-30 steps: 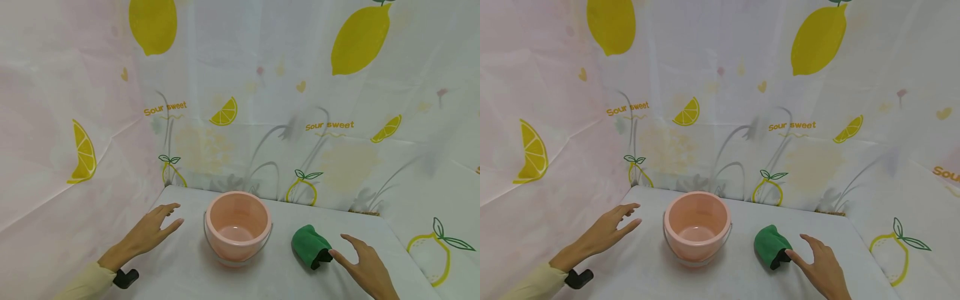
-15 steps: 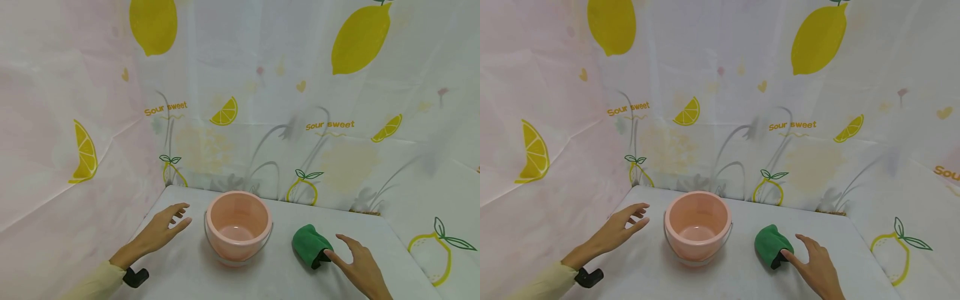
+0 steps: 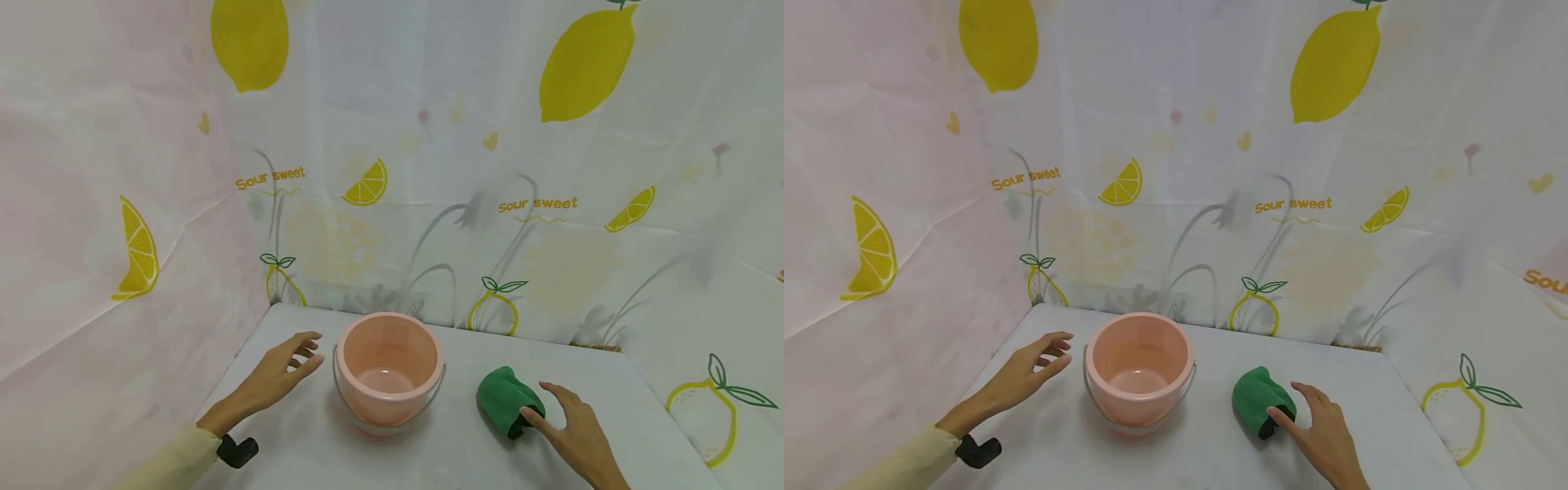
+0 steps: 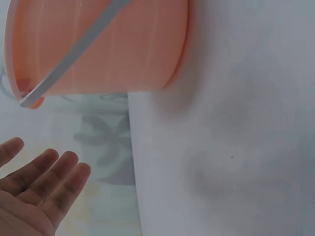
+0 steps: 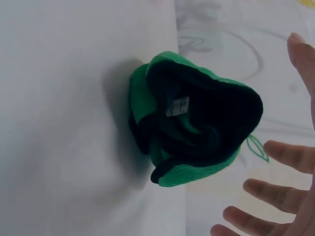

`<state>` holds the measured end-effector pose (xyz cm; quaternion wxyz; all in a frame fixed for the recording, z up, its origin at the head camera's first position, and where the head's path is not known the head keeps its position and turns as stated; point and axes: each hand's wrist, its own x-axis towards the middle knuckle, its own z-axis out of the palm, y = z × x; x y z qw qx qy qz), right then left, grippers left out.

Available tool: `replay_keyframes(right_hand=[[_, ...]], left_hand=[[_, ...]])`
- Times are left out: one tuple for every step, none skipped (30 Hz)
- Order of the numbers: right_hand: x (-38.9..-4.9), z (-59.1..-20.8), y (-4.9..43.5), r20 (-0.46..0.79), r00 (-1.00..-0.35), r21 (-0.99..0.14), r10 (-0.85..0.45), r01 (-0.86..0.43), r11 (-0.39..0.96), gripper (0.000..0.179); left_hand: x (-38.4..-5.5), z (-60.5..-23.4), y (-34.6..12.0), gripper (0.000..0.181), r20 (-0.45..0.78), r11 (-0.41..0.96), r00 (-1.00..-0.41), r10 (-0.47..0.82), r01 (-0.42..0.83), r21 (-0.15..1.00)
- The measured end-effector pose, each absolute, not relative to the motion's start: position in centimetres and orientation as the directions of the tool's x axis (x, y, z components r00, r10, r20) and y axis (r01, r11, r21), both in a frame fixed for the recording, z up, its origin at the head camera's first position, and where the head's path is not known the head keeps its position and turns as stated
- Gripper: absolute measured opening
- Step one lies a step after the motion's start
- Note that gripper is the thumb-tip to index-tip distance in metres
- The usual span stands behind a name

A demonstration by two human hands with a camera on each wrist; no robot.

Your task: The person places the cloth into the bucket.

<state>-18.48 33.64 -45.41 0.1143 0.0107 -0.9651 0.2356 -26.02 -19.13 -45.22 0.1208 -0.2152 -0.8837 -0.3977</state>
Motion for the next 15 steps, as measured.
replay_keyframes(right_hand=[[-18.5,-45.5,33.6,0.222,-0.975,-0.453,0.034,-0.072,0.888,0.075],[-18.6,-45.5,33.5,0.219,-0.975,-0.456,0.036,-0.07,0.887,0.075],[-18.7,-45.6,33.4,0.216,-0.976,-0.458,0.036,-0.068,0.886,0.075],[-18.7,-45.7,33.4,0.213,-0.976,-0.462,0.037,-0.068,0.884,0.076],[-18.8,-45.7,33.3,0.214,-0.976,-0.465,0.036,-0.069,0.883,0.076],[-18.9,-45.8,33.2,0.212,-0.977,-0.468,0.037,-0.068,0.881,0.077],[-19.0,-45.9,33.1,0.209,-0.977,-0.47,0.039,-0.065,0.88,0.077],[-19.0,-45.9,33.0,0.208,-0.977,-0.474,0.04,-0.065,0.878,0.078],[-19.1,-46.0,32.9,0.201,-0.979,-0.478,0.042,-0.06,0.876,0.079],[-19.2,-46.1,32.8,0.195,-0.98,-0.481,0.044,-0.057,0.875,0.08],[-19.3,-46.1,32.8,0.187,-0.981,-0.481,0.044,-0.052,0.875,0.081],[-19.4,-46.2,32.7,0.174,-0.984,-0.482,0.045,-0.045,0.875,0.083],[-19.5,-46.3,32.6,0.166,-0.985,-0.483,0.046,-0.04,0.875,0.084],[-19.6,-46.4,32.5,0.159,-0.986,-0.485,0.047,-0.037,0.874,0.085],[-19.7,-46.4,32.5,0.153,-0.987,-0.486,0.046,-0.034,0.873,0.086]], left_hand=[[-26.0,-45.2,-19.0,0.047,0.381,0.587,-0.879,0.286,0.475,0.655],[-26.0,-45.2,-18.9,0.048,0.377,0.582,-0.88,0.288,0.473,0.661],[-26.1,-45.2,-18.8,0.048,0.374,0.575,-0.881,0.289,0.472,0.668],[-26.1,-45.1,-18.6,0.048,0.371,0.569,-0.882,0.292,0.472,0.673],[-26.1,-45.1,-18.5,0.048,0.366,0.565,-0.883,0.295,0.47,0.678],[-26.1,-45.1,-18.4,0.048,0.362,0.56,-0.883,0.299,0.47,0.682],[-26.2,-45.2,-18.3,0.049,0.359,0.554,-0.883,0.303,0.47,0.687],[-26.2,-45.2,-18.1,0.049,0.355,0.551,-0.883,0.307,0.469,0.69],[-26.2,-45.2,-18.0,0.049,0.352,0.547,-0.883,0.311,0.469,0.693],[-26.2,-45.2,-17.8,0.049,0.349,0.545,-0.882,0.315,0.469,0.695],[-26.2,-45.2,-17.7,0.05,0.346,0.544,-0.882,0.319,0.469,0.696],[-26.2,-45.2,-17.5,0.05,0.345,0.541,-0.882,0.323,0.471,0.697],[-26.2,-45.1,-17.4,0.051,0.343,0.536,-0.881,0.325,0.471,0.701],[-26.2,-45.1,-17.2,0.051,0.342,0.533,-0.881,0.327,0.471,0.703],[-26.2,-45.0,-17.1,0.051,0.341,0.525,-0.88,0.33,0.471,0.708]])
